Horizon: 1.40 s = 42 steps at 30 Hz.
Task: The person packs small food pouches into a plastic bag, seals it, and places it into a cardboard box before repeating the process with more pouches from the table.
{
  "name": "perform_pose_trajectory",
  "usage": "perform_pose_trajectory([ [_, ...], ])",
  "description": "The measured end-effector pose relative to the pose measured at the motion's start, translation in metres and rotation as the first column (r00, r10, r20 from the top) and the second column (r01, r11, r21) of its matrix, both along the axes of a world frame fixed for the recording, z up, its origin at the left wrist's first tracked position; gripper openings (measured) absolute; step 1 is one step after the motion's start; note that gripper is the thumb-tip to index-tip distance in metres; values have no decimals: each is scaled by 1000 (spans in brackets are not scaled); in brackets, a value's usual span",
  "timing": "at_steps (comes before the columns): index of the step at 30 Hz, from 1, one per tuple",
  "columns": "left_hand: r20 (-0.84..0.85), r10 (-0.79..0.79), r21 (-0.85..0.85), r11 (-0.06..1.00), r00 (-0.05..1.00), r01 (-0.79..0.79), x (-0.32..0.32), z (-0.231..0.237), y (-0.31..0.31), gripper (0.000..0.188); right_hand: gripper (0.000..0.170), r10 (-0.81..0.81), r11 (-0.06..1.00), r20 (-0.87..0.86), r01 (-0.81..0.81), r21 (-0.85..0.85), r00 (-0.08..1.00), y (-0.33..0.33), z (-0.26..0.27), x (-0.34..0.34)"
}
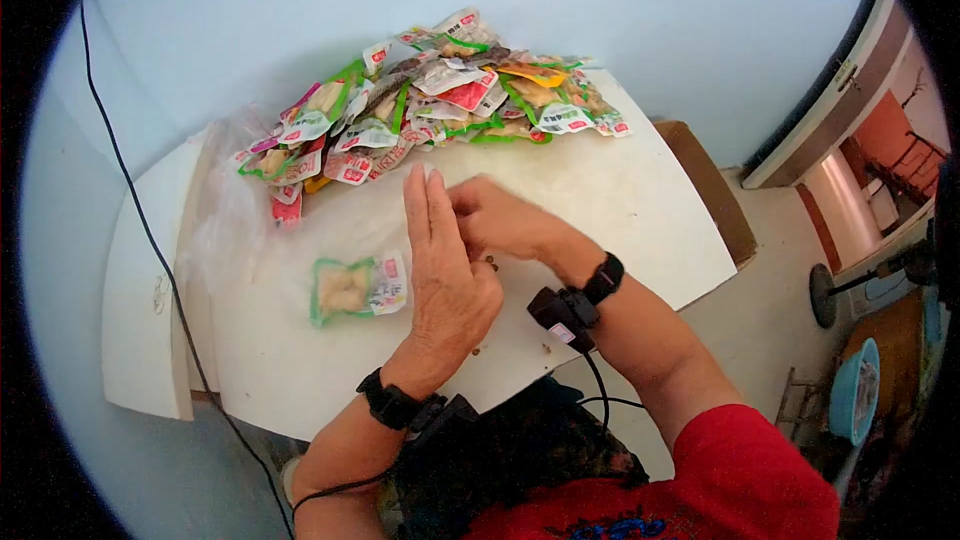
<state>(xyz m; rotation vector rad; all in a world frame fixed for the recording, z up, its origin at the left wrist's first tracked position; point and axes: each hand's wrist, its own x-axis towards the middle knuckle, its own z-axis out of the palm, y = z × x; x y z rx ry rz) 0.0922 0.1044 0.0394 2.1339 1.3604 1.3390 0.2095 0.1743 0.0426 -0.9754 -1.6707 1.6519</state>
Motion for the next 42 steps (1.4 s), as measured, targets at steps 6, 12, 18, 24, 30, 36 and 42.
perform_pose_trajectory([
  [6,-70,-9,4,1000,998,9,-1,2,-2,82,35,-932,251,16,613,749,361,32,11,64],
  [12,-69,-25,7,1000,997,25,-2,-1,-2,81,45,-971,233,108,729,643,216,65,-32,103],
  [18,-42,-14,-19,1000,999,13,-2,0,-1,80,27,-912,393,-9,879,271,410,70,-39,108],
  [24,-40,-12,-26,1000,999,11,-4,1,-1,79,16,-885,337,-308,937,91,349,52,-4,103],
  [30,-21,2,-12,1000,1000,-3,-4,-6,2,81,16,-769,464,-293,812,355,568,36,15,112],
  [36,13,20,9,1000,1000,-20,-6,-9,6,81,30,-517,791,-301,582,192,802,6,45,104],
  [42,47,19,13,1000,999,-20,-6,-8,6,80,32,-346,934,-169,356,35,923,4,43,90],
])
